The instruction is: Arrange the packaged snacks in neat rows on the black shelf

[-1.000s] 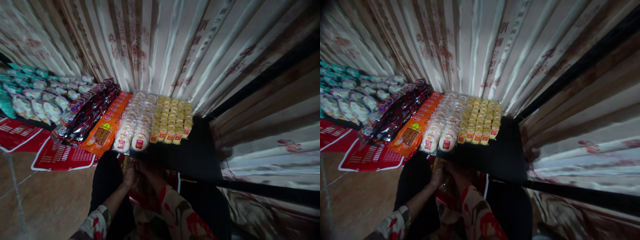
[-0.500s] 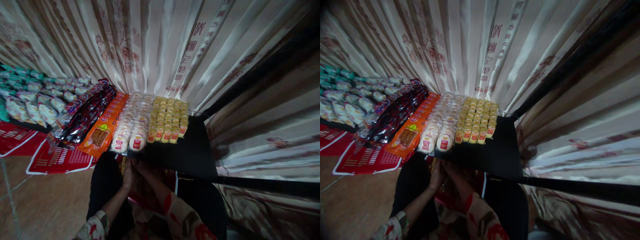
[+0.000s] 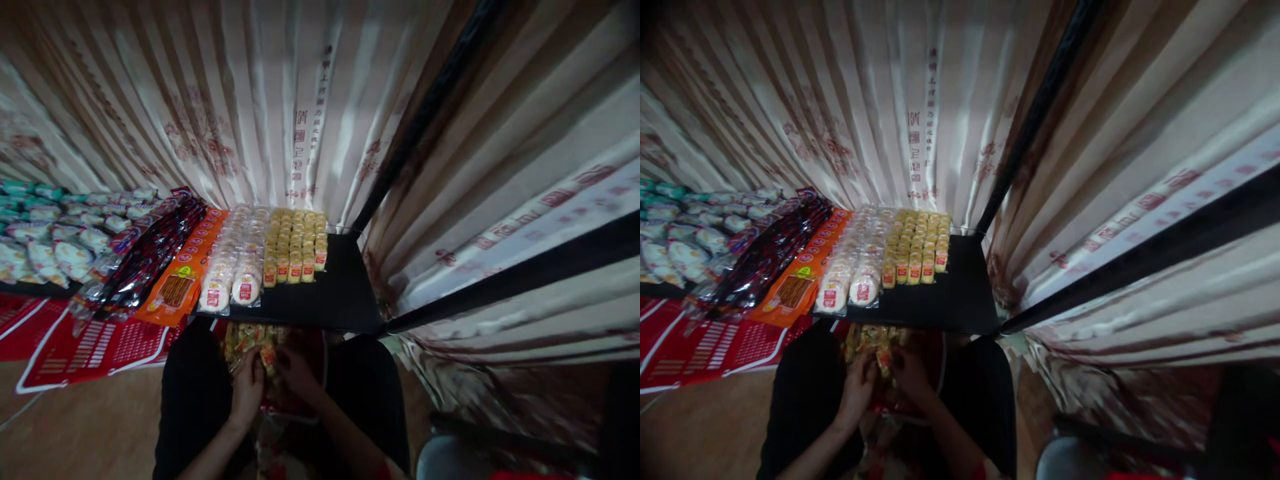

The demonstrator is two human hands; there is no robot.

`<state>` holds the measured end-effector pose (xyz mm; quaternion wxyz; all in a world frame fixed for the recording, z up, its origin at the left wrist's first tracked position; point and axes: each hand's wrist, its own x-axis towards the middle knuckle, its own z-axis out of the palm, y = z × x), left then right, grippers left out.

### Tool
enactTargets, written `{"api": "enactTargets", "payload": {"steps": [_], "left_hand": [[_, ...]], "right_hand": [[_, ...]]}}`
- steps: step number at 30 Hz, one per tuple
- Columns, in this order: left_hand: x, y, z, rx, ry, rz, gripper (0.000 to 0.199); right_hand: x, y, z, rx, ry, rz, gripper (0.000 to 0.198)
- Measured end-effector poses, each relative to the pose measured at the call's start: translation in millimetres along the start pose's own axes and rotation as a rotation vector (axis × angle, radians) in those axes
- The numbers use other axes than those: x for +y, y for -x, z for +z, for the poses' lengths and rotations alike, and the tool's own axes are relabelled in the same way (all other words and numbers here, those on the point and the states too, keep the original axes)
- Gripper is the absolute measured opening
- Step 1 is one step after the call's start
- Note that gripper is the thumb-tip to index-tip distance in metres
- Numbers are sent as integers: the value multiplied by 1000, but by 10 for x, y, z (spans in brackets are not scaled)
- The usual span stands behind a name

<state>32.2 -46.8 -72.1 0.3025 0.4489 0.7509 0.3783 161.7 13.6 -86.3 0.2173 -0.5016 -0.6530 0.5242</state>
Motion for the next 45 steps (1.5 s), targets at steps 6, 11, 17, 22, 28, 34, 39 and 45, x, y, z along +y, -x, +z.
{"api": "enactTargets", "payload": {"steps": [6, 11, 17, 22, 28, 34, 39, 45], "left_hand": [[411, 95, 8, -37, 25, 160, 37], [810, -47, 99, -51, 58, 311, 36], [1294, -389, 404, -50, 116, 468, 33], [1524, -650, 707, -104, 73, 474, 38], [1686, -812, 875, -212, 7, 393, 44], [1759, -935, 943, -219, 31, 339, 45], [1759, -1018, 989, -203, 36, 323, 46], [1710, -1070, 1044, -203, 39, 315, 48]], "right_hand": [[-136, 235, -333, 111, -86, -24, 32], [-347, 209, -644, 187, -243, -131, 28], [-356, -172, -1095, 389, -315, -163, 33], [-262, -574, -1415, 572, -240, -168, 32], [-264, -876, -1585, 679, -123, -158, 30], [-292, -1082, -1616, 674, -50, -192, 29], [-269, -1181, -1608, 659, 56, -201, 30], [-262, -1227, -1593, 668, 167, -220, 47]]}}
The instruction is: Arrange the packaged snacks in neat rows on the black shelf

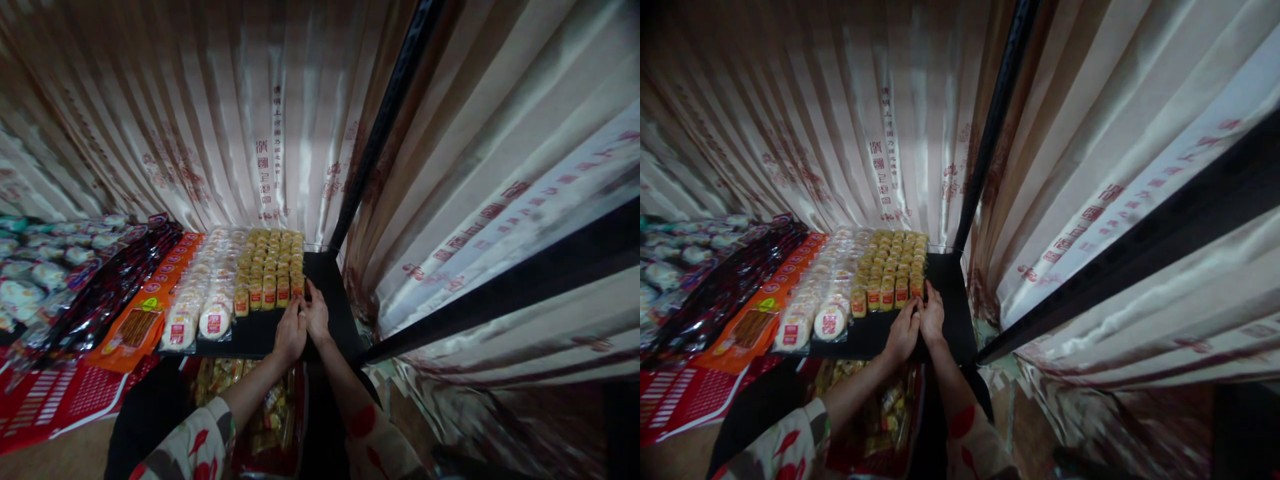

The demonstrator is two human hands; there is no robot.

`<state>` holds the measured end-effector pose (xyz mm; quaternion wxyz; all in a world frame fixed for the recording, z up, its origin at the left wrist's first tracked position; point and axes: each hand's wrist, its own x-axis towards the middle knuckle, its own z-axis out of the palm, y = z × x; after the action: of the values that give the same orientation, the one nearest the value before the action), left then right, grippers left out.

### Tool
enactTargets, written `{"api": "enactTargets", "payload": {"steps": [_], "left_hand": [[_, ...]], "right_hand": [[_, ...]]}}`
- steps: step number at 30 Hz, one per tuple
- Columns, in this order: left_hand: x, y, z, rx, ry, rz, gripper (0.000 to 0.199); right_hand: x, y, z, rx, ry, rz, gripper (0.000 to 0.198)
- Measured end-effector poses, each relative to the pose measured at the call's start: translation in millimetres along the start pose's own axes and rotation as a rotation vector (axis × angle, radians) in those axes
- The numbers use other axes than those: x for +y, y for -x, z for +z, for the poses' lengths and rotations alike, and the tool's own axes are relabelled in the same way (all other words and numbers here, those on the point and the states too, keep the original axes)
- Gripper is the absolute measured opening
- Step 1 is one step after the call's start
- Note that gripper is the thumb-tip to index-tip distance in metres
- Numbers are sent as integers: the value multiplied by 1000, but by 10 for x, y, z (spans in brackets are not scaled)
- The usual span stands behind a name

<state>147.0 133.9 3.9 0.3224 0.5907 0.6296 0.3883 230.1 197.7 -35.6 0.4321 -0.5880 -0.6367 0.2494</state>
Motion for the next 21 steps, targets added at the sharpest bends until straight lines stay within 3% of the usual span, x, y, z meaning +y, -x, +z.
{"api": "enactTargets", "payload": {"steps": [8, 14, 17, 21], "left_hand": [[-103, -50, 42, 7, 7, -2, 47], [-159, 16, -62, 64, -24, 66, 41], [-176, 174, -194, 75, -11, 59, 38], [-234, 599, -435, 37, 3, 19, 32]], "right_hand": [[-31, 14, 68, -21, 137, -74, 49], [-100, 52, 67, -20, 178, -43, 51], [-124, 114, 51, 21, 155, -13, 48], [-242, 386, -33, 93, -3, -1, 42]]}}
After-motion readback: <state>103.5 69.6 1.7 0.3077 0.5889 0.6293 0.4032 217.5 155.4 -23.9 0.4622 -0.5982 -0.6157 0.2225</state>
